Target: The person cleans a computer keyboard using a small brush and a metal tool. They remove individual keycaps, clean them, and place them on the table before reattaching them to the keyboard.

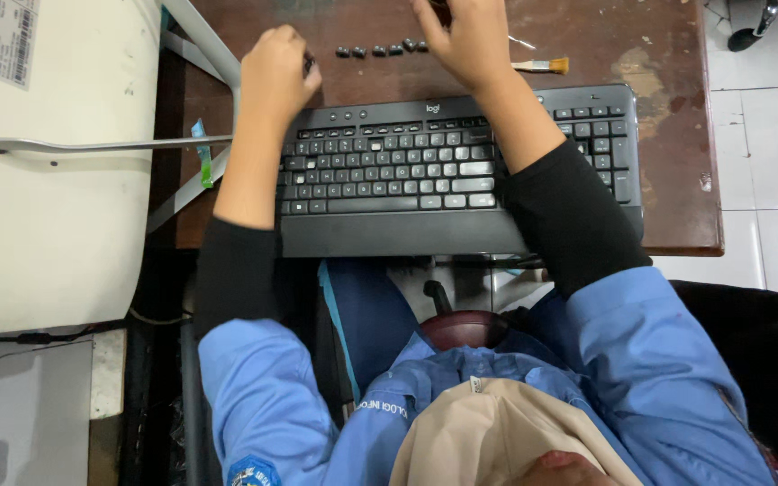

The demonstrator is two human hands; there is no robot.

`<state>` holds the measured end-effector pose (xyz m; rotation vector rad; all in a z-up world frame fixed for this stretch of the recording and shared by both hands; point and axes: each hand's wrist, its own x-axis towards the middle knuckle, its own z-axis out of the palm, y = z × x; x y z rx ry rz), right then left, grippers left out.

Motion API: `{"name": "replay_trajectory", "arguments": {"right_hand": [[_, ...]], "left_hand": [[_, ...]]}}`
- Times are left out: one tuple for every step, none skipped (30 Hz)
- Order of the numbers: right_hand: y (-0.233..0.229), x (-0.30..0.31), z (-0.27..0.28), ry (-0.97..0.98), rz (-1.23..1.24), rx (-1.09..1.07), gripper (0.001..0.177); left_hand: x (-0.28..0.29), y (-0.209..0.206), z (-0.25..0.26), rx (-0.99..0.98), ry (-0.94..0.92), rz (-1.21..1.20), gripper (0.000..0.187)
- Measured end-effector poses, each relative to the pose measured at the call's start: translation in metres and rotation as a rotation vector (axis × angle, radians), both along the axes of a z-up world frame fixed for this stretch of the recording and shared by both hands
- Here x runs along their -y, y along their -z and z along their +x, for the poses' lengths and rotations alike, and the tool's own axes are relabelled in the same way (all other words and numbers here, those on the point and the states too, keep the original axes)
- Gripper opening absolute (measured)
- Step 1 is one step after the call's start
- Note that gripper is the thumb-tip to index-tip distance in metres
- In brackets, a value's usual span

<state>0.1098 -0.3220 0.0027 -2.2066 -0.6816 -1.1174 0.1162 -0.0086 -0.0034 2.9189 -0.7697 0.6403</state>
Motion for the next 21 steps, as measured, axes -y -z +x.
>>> {"name": "replay_trajectory", "arguments": {"right_hand": [[0.003,0.004,0.004,0.033,-0.023,0.006,0.024],[-0.006,0.000,-0.005,0.037,-0.023,0.009,0.024],[-0.017,-0.002,-0.013,-0.022,-0.049,-0.005,0.023],[-0.027,-0.003,-0.021,-0.081,-0.074,-0.020,0.022],[-0.029,-0.006,-0.024,-0.067,-0.075,-0.013,0.022],[-0.031,-0.009,-0.026,-0.085,-0.120,-0.028,0.025],[-0.031,-0.012,-0.029,-0.102,-0.163,-0.047,0.028],[-0.031,-0.015,-0.032,-0.088,-0.163,-0.046,0.028],[-0.031,-0.019,-0.033,-0.128,-0.193,-0.032,0.027],[-0.031,-0.024,-0.034,-0.168,-0.223,-0.019,0.026],[-0.033,-0.026,-0.037,-0.163,-0.221,-0.013,0.026],[-0.036,-0.030,-0.040,-0.192,-0.244,0.024,0.024],[-0.037,-0.033,-0.044,-0.223,-0.269,0.058,0.022],[-0.038,-0.034,-0.045,-0.220,-0.269,0.061,0.022],[-0.038,-0.035,-0.047,-0.213,-0.274,0.072,0.022],[-0.038,-0.036,-0.049,-0.205,-0.279,0.083,0.022],[-0.037,-0.034,-0.047,-0.208,-0.280,0.081,0.022],[-0.036,-0.033,-0.045,-0.157,-0.294,0.072,0.023],[-0.035,-0.031,-0.043,-0.106,-0.308,0.062,0.024],[-0.033,-0.030,-0.040,-0.109,-0.309,0.059,0.024],[-0.030,-0.028,-0.037,-0.104,-0.284,0.019,0.024]], "left_hand": [[0.000,0.009,0.021,0.033,-0.045,0.081,0.014],[-0.003,0.016,0.027,0.037,-0.042,0.080,0.014],[-0.004,0.021,0.037,-0.008,-0.049,0.079,0.013],[-0.005,0.026,0.048,-0.053,-0.056,0.078,0.012],[-0.003,0.024,0.048,-0.046,-0.043,0.078,0.012],[-0.001,0.023,0.049,-0.098,-0.047,0.020,0.012],[0.002,0.023,0.049,-0.155,-0.049,-0.036,0.015],[0.002,0.027,0.049,-0.153,-0.034,-0.034,0.015],[0.001,0.029,0.050,-0.143,-0.049,-0.079,0.019],[-0.002,0.031,0.051,-0.133,-0.063,-0.124,0.024],[-0.001,0.030,0.050,-0.128,-0.058,-0.121,0.024],[-0.001,0.029,0.049,-0.161,-0.054,-0.183,0.022],[-0.002,0.030,0.047,-0.197,-0.051,-0.246,0.021],[0.002,0.023,0.043,-0.194,-0.048,-0.245,0.021],[0.004,0.018,0.037,-0.226,-0.080,-0.285,0.021],[0.006,0.013,0.030,-0.258,-0.111,-0.325,0.021],[0.007,0.010,0.029,-0.260,-0.114,-0.326,0.021],[0.008,0.009,0.028,-0.265,-0.104,-0.323,0.021],[0.009,0.007,0.026,-0.270,-0.095,-0.320,0.021],[0.009,0.007,0.026,-0.273,-0.098,-0.321,0.021],[0.010,0.007,0.027,-0.275,-0.107,-0.298,0.024]]}}
